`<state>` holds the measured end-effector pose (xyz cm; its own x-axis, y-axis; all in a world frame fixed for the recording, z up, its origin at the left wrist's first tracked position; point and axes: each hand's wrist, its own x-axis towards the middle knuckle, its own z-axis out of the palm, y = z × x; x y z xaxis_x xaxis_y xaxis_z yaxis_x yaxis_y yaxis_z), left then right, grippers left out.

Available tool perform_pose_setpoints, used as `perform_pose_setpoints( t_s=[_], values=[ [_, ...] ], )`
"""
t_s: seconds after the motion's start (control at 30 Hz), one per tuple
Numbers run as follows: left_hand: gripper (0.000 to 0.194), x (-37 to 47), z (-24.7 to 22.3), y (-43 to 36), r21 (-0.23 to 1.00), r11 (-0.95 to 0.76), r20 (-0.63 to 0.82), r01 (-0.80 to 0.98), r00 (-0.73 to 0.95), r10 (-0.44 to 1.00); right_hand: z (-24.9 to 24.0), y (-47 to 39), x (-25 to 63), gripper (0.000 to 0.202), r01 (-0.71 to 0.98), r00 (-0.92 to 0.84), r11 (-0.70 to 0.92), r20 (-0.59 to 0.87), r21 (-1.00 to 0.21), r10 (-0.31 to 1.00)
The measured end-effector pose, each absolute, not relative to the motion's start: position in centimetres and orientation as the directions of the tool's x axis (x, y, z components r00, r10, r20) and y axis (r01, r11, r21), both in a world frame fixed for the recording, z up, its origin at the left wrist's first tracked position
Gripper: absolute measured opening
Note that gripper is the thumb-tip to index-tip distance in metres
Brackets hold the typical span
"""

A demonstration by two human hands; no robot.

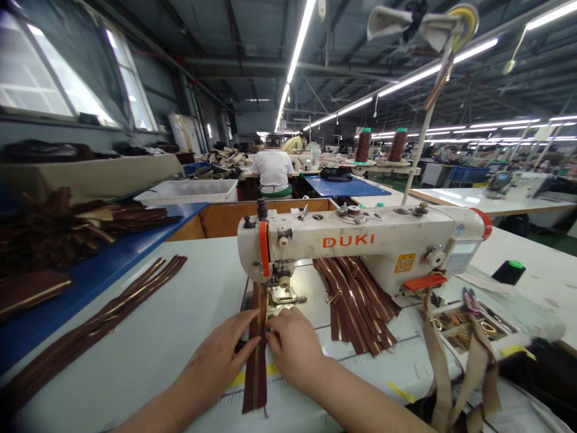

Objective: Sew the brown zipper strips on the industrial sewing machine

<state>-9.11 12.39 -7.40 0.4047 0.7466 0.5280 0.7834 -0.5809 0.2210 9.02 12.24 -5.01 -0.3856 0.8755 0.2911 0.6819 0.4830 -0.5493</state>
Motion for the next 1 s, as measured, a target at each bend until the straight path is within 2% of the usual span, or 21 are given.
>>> perform_pose_setpoints(
  t_s=[0.13,0.3,0.63,0.9,1.0],
  values=[
    [0.026,-9.08,-7.17,12.52,0.132,-0.620,0.547,0.773,0.465,0.696,-5.12,12.31,9.08,0.016,0.681,-0.397,0.499,0.302,-0.537,0.867],
    [0.029,-8.98,-7.01,12.48,0.052,-0.622,0.535,0.781,0.505,0.678,-5.29,12.32,9.06,0.018,0.684,-0.400,0.509,0.316,-0.523,0.861],
    [0.032,-8.93,-6.53,12.14,0.049,-0.629,0.519,0.776,0.518,0.680,-5.55,12.17,8.78,0.016,0.724,-0.438,0.551,0.340,-0.416,0.832],
    [0.027,-8.87,-6.65,12.39,0.070,-0.630,0.482,0.773,0.527,0.700,-5.74,12.15,8.88,0.017,0.727,-0.468,0.575,0.342,-0.375,0.815],
    [0.026,-8.87,-6.58,12.36,0.094,-0.632,0.475,0.769,0.524,0.708,-5.72,12.13,8.81,0.016,0.738,-0.491,0.593,0.348,-0.322,0.799]
  ],
)
